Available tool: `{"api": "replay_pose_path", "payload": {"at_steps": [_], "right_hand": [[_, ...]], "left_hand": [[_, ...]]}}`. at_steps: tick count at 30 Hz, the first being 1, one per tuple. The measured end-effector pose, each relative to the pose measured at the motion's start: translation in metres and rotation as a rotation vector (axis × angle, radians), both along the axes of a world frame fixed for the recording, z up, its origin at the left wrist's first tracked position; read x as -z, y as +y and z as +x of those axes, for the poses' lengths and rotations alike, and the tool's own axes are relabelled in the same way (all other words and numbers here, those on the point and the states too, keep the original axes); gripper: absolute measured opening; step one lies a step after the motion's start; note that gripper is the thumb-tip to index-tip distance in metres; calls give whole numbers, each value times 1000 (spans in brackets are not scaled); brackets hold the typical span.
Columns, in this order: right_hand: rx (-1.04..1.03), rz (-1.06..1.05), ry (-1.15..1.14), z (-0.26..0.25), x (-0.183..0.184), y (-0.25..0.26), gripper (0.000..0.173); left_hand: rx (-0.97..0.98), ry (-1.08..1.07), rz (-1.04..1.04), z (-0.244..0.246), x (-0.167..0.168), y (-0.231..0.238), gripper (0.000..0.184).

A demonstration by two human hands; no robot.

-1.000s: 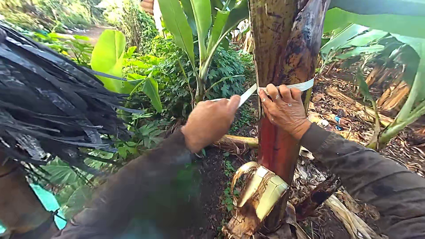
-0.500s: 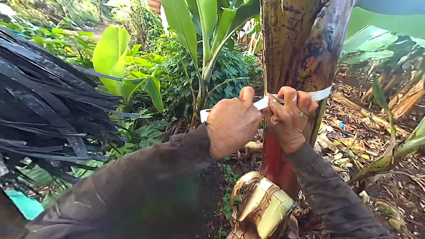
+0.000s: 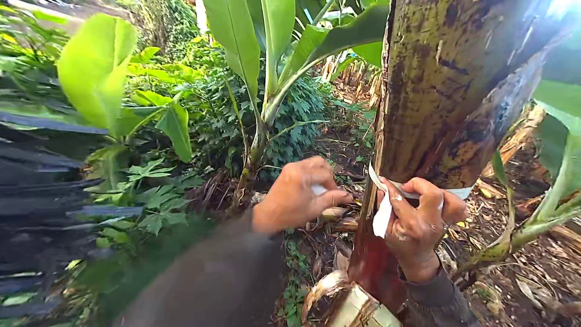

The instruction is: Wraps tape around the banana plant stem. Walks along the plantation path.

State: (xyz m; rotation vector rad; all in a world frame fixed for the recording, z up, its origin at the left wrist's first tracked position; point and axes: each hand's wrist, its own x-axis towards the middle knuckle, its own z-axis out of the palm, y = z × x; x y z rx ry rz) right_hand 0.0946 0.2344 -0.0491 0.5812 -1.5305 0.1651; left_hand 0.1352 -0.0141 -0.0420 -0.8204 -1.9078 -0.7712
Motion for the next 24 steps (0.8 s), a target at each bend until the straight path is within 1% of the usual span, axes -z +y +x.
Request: {"api": "replay_pose_path", "payload": {"at_steps": [2, 3, 7, 10, 14, 16, 19, 22, 23, 24], "right_hand": [[-11, -10, -5, -1, 0, 0, 16], [-24, -16, -5, -1, 0, 1, 15], [-12, -14, -14, 0, 0, 0, 16], [-29, -11, -14, 2, -1, 1, 15], [-274, -126, -67, 20, -7, 10, 10], [-338, -206, -110, 37, -11, 21, 11], [-318, -282, -100, 51, -21, 45, 13], [-320, -309, -82, 57, -26, 62, 10], [-334, -306, -97, 59, -26, 66, 11], [-351, -292, -132, 62, -25, 69, 18]], "left_hand": [[6, -40, 4, -42, -3, 4, 30], [45, -57, 17, -58, -5, 12, 30], [220, -59, 78, -85, -18, 40, 26], [257, -75, 90, -89, -24, 43, 27], [233, -161, 69, -86, -35, 41, 30], [235, -169, 61, -84, -39, 39, 31], [222, -185, 22, -79, -46, 37, 31], [214, -216, -25, -81, -53, 34, 30], [213, -215, -35, -83, -55, 34, 31], [213, -215, -41, -83, -56, 33, 31]]}}
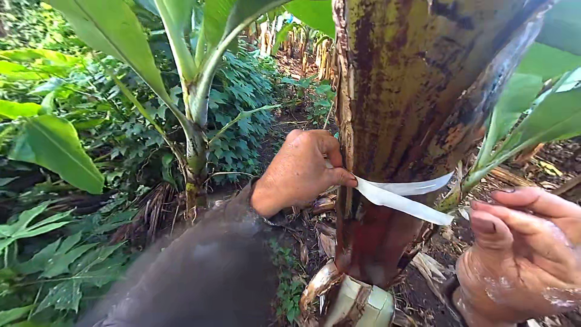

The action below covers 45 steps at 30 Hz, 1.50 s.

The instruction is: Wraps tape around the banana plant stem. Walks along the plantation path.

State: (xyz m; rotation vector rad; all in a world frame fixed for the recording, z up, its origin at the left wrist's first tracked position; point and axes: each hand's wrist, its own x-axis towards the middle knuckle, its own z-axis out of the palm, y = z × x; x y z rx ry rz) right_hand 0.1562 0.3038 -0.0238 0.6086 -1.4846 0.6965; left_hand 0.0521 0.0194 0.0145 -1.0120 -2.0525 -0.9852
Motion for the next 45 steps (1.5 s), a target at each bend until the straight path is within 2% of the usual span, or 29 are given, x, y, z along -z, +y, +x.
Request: {"api": "replay_pose_path", "payload": {"at_steps": [4, 6, 7, 8, 9, 11, 13, 18, 27, 45], "right_hand": [[-55, 90, -189, 7, 14, 10, 73], [-35, 110, -273, 9, 22, 4, 85], [-16, 117, -289, 9, 25, -2, 84], [-5, 118, -291, 9, 26, -9, 78], [-16, 114, -285, 10, 26, -15, 64], [-64, 82, -248, 9, 25, -25, 27], [-124, 54, -252, 8, 21, -25, 13], [-162, 47, -291, 6, 9, -11, 10], [2, 228, -222, 1, -23, 3, 5], [-43, 147, -225, -36, -15, 16, 8]], "left_hand": [[-30, 36, -5, 5, 3, 0, 31], [-45, 58, -8, 6, 4, 1, 31], [-51, 65, -10, 5, 4, 1, 31], [-56, 67, -13, 5, 3, 1, 31], [-59, 67, -16, 5, 3, 1, 31], [-65, 74, -22, 4, 2, 1, 31], [-62, 77, -21, 4, 3, 2, 31], [-52, 62, -10, 2, 4, 2, 31], [-31, 46, -31, -1, 1, 1, 31], [16, -14, -6, -16, 8, -1, 33]]}}
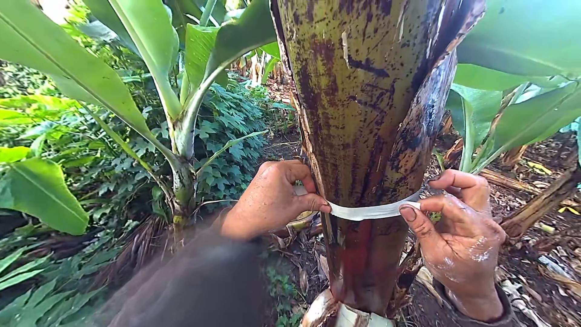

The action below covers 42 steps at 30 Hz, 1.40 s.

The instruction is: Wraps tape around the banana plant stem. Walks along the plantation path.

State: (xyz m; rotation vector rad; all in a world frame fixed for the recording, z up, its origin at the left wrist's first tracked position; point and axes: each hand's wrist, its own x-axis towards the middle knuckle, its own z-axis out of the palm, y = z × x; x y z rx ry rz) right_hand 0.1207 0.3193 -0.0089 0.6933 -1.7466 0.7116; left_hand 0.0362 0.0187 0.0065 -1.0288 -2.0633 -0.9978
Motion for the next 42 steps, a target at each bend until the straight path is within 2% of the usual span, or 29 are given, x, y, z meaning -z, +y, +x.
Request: {"api": "replay_pose_path", "payload": {"at_steps": [3, 6, 9, 11, 13, 15, 16, 18, 21, 25, 26, 27, 29, 30, 32, 34, 36, 39, 40, 41, 42], "right_hand": [[-42, -48, -46, -5, -2, 3, 16], [-104, -162, -198, -13, -9, 13, 46], [-297, -285, -436, -22, -12, 17, 85], [-371, -267, -552, -25, -15, 20, 101], [-402, -212, -586, -26, -22, 20, 100], [-406, -165, -597, -25, -25, 20, 97], [-398, -146, -598, -24, -26, 21, 97], [-386, -118, -598, -23, -28, 23, 98], [-380, -91, -621, -18, -31, 24, 94], [-420, -98, -679, -14, -32, 29, 89], [-463, -100, -696, -14, -32, 31, 87], [-529, -99, -709, -14, -33, 33, 82], [-619, -124, -704, -15, -31, 32, 73], [-595, -158, -693, -15, -28, 28, 74], [-447, -239, -635, -16, -21, 14, 92], [-362, -271, -557, -23, -16, 8, 102], [-393, -226, -503, -28, -14, 15, 99], [-521, -165, -560, -22, -15, 35, 75], [-571, -158, -582, -20, -15, 41, 63], [-614, -158, -592, -20, -15, 43, 56], [-615, -161, -597, -20, -16, 42, 56]], "left_hand": [[-4, -5, 1, -1, 1, -1, 33], [14, -8, 10, -2, 1, -2, 33], [84, 9, 0, -3, 3, -4, 33], [32, 14, -50, 6, 6, -2, 44], [-167, 0, -115, 28, 6, 7, 75], [-417, -39, -121, 48, 7, 27, 97], [-527, -64, -136, 53, 7, 36, 103], [-613, -73, -157, 56, 8, 43, 107], [-508, 13, -144, 52, 10, 35, 92], [-169, 118, -99, 40, 13, 7, 39], [-149, 92, -104, 42, 13, 5, 37], [-178, 49, -105, 49, 12, 7, 46], [-385, -78, -136, 70, 5, 26, 79], [-511, -147, -150, 78, 3, 40, 92], [-695, -201, -157, 83, 4, 61, 105], [-680, -158, -126, 77, 7, 60, 101], [-520, -106, -84, 67, 6, 45, 84], [-294, -158, -77, 58, -1, 18, 47], [-267, -179, -101, 57, -2, 12, 41], [-255, -206, -133, 59, -5, 10, 44], [-266, -235, -145, 62, -8, 13, 54]]}}
